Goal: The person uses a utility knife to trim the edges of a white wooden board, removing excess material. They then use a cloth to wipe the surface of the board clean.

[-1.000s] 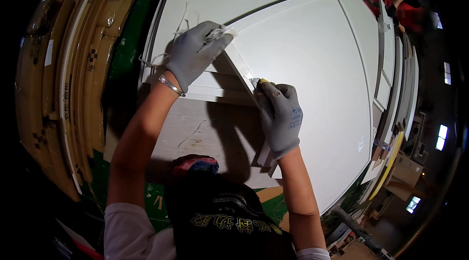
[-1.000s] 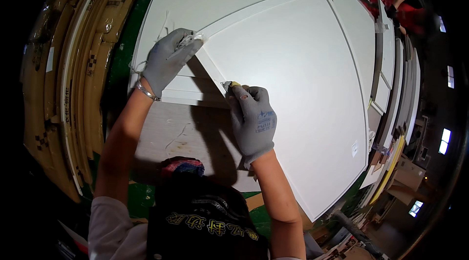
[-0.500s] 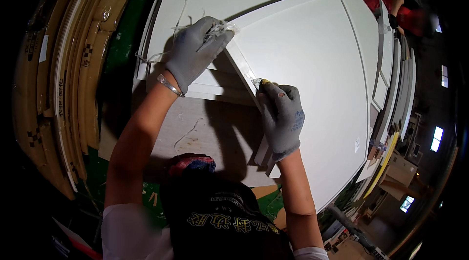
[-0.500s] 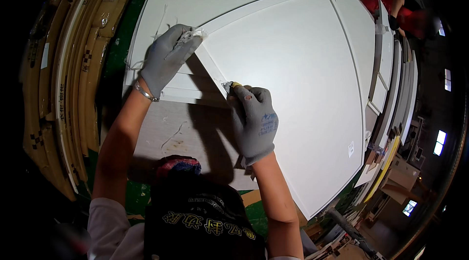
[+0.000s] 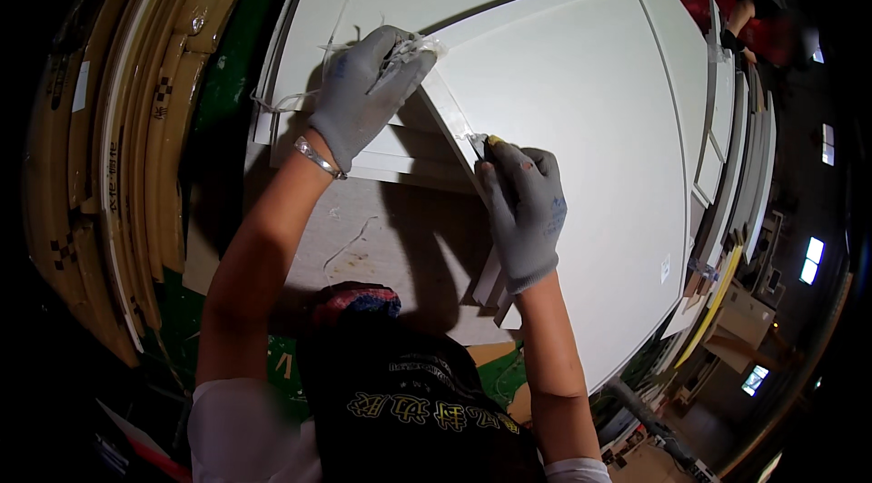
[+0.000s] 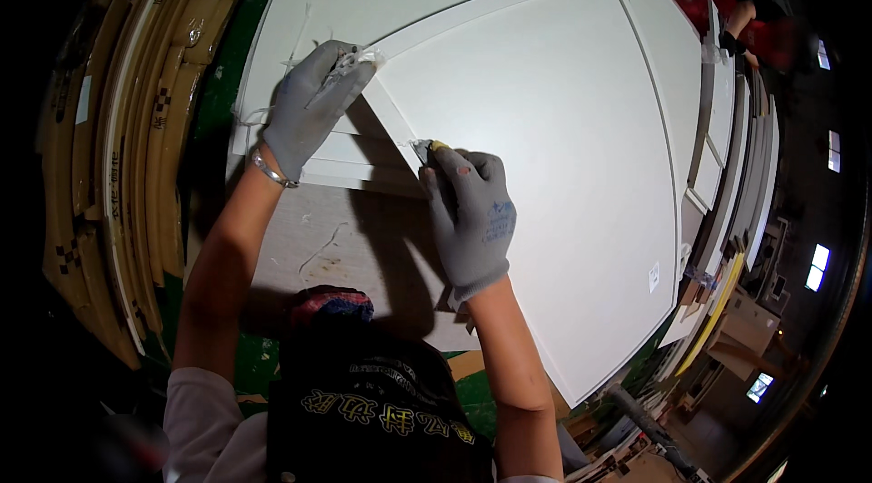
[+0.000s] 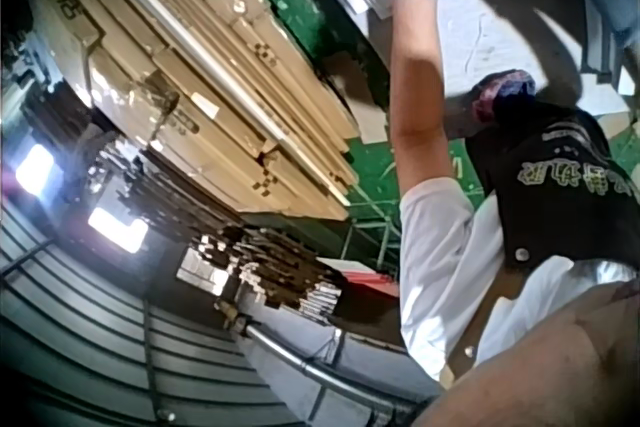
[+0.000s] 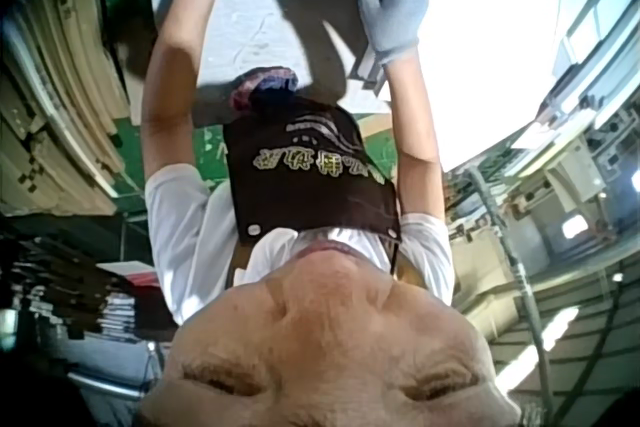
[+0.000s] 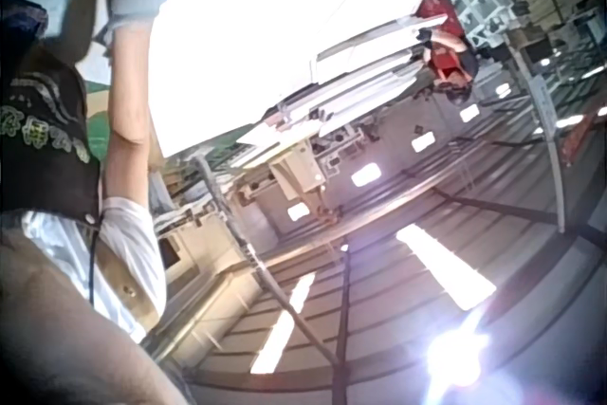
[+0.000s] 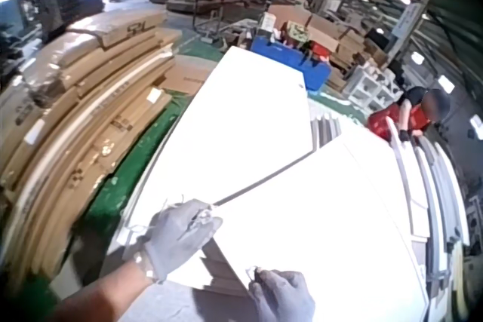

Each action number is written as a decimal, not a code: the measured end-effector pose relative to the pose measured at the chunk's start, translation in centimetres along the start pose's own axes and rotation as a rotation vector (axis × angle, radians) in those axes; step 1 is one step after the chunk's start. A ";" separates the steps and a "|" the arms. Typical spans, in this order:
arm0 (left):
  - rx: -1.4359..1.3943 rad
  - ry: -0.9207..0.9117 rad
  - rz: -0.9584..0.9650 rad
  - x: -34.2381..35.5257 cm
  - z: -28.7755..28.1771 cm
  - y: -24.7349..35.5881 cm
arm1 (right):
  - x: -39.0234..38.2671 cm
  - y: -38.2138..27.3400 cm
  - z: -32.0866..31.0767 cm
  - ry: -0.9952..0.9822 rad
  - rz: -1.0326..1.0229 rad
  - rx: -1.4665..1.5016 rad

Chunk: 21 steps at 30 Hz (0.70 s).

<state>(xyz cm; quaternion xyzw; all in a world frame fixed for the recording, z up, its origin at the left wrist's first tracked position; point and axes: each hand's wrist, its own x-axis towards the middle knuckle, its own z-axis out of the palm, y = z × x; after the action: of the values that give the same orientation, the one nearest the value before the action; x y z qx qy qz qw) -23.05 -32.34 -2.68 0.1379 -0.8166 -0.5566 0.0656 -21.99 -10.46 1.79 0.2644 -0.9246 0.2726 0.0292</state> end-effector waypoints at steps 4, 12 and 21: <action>0.006 0.002 0.023 -0.1 -0.1 0.1 | 1.0 -0.2 0.6 0.051 0.068 0.086; 0.369 -0.061 0.315 -4.2 0.6 2.6 | -1.7 2.3 -0.8 0.231 0.201 0.258; 0.843 -0.228 0.469 -4.5 2.4 5.1 | -4.8 2.7 -1.2 0.256 0.223 0.279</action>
<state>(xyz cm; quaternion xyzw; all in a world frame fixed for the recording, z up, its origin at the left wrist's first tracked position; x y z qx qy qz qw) -20.15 -27.17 1.34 -0.0969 -0.9817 -0.1594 0.0382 -19.37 -5.60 0.56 0.1254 -0.8903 0.4306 0.0793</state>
